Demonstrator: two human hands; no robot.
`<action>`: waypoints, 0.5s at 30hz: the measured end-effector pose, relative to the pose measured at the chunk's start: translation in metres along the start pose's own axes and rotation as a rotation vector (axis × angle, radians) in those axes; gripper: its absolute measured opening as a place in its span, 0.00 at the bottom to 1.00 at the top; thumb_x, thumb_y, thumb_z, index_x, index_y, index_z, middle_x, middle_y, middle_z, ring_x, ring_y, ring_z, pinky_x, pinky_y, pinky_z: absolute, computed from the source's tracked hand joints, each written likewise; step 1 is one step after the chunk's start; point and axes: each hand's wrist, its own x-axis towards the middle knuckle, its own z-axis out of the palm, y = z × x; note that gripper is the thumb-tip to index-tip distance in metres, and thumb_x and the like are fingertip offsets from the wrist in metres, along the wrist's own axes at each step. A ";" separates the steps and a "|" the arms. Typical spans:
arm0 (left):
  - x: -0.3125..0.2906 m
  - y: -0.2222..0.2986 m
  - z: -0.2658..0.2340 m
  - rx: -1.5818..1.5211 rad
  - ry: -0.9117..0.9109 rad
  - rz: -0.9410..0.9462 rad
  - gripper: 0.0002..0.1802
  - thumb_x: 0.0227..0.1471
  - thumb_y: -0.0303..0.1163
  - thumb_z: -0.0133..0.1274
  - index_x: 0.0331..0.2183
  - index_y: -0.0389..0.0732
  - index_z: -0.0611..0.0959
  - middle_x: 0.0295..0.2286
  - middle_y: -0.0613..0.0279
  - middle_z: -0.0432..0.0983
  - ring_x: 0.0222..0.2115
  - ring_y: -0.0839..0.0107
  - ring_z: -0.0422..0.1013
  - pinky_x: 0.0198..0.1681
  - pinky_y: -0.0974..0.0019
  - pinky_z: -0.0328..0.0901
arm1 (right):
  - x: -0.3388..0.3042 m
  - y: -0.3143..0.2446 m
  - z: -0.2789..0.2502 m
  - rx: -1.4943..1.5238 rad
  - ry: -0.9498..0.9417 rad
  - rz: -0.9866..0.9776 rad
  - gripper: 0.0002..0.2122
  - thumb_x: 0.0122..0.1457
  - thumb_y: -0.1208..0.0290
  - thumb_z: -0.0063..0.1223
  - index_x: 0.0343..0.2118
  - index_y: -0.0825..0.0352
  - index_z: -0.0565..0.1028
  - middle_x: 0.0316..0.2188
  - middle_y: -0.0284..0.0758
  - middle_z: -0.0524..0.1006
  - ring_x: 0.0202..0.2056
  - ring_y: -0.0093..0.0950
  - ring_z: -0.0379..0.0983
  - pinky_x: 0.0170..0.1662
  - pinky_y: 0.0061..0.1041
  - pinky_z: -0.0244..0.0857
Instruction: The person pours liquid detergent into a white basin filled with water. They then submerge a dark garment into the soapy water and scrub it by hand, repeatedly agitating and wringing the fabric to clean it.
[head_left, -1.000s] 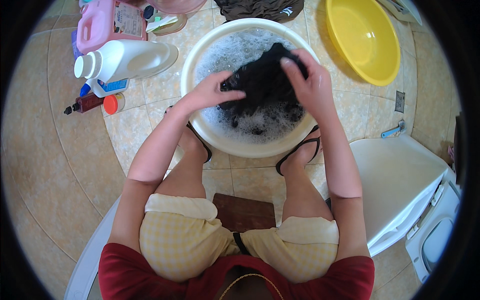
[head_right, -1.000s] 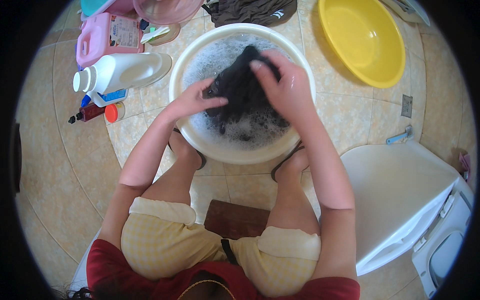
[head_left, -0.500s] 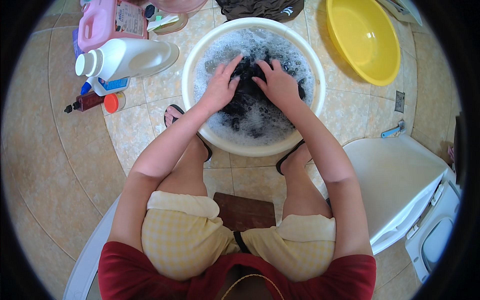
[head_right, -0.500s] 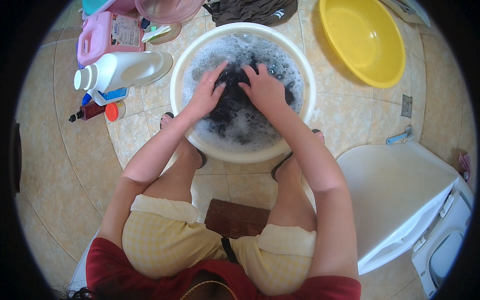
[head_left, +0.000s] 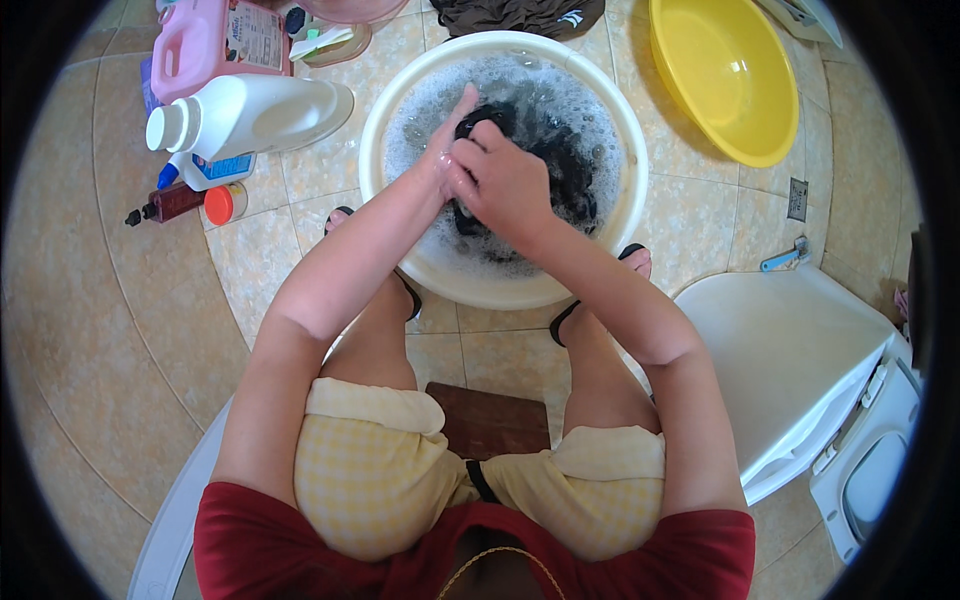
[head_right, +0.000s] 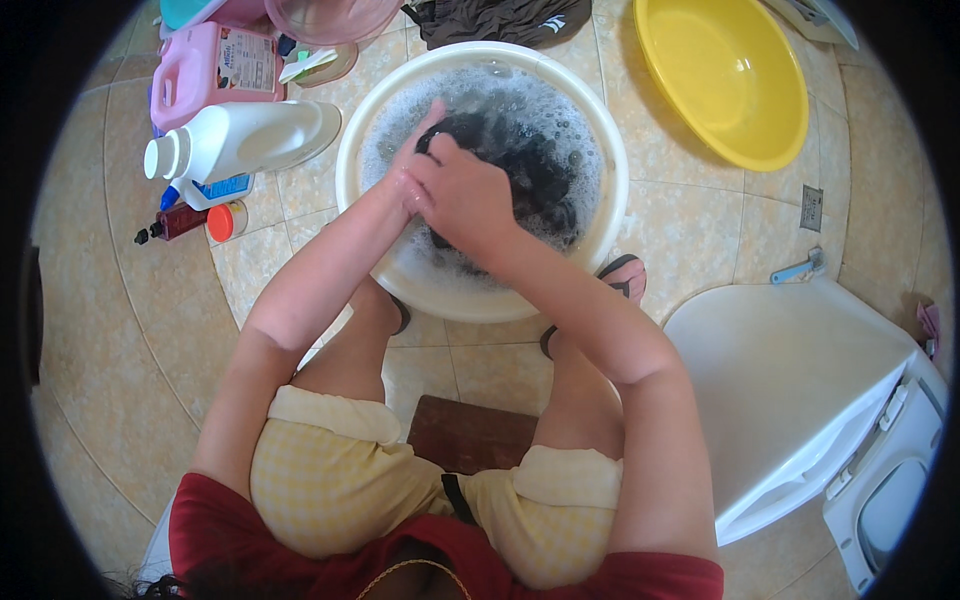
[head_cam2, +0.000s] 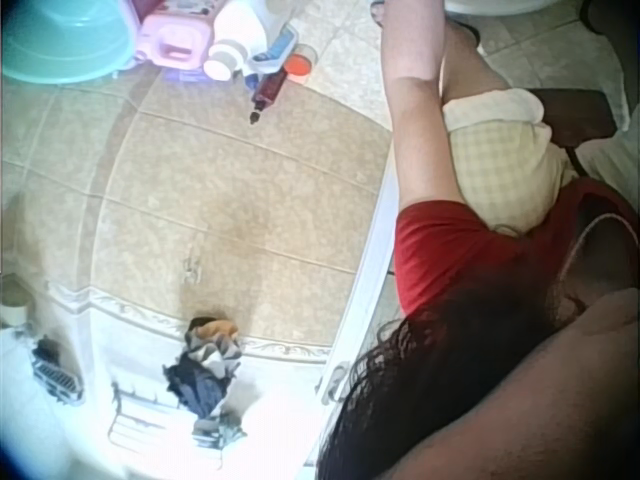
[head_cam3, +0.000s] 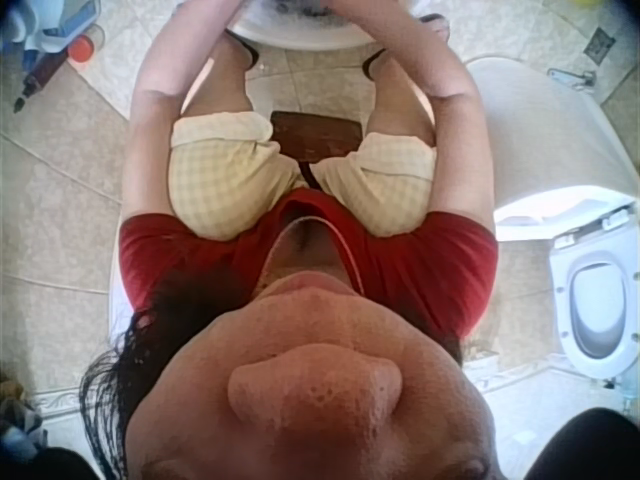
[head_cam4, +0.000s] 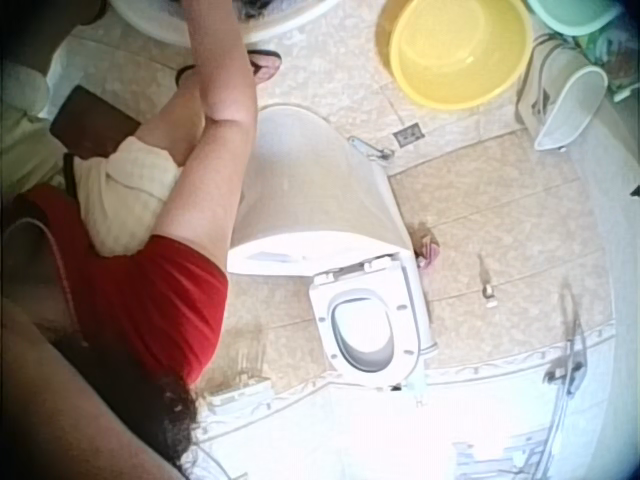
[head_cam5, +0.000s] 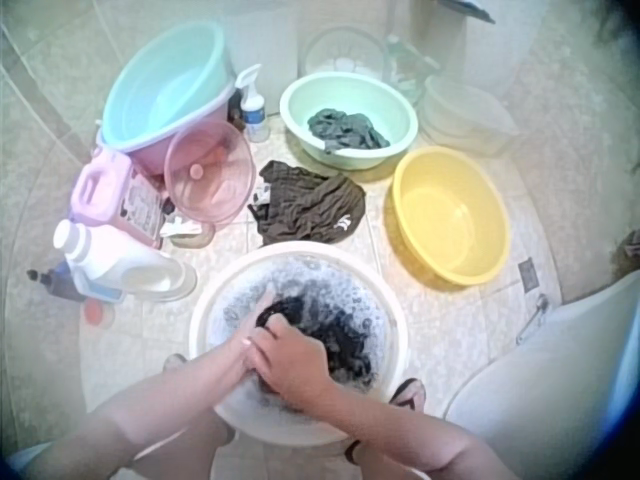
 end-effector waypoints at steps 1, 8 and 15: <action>-0.003 0.000 0.007 -0.017 -0.020 0.011 0.30 0.53 0.59 0.43 0.43 0.41 0.74 0.33 0.60 0.74 0.32 0.66 0.71 0.38 0.62 0.67 | 0.000 -0.005 0.000 -0.009 0.001 -0.022 0.06 0.52 0.64 0.51 0.28 0.58 0.71 0.27 0.34 0.66 0.26 0.31 0.71 0.25 0.31 0.66; 0.005 -0.022 -0.023 0.373 0.116 0.201 0.21 0.58 0.43 0.37 0.44 0.39 0.73 0.39 0.56 0.73 0.38 0.68 0.70 0.41 0.65 0.65 | 0.023 0.008 0.000 -0.020 0.081 0.025 0.08 0.55 0.62 0.49 0.26 0.60 0.72 0.25 0.35 0.70 0.24 0.36 0.71 0.25 0.32 0.65; -0.028 0.005 0.019 0.738 0.125 0.225 0.20 0.56 0.37 0.44 0.46 0.34 0.71 0.39 0.55 0.72 0.39 0.71 0.68 0.42 0.67 0.63 | 0.025 0.065 -0.010 0.003 0.127 0.291 0.15 0.57 0.56 0.46 0.39 0.62 0.71 0.35 0.42 0.72 0.33 0.43 0.72 0.35 0.37 0.67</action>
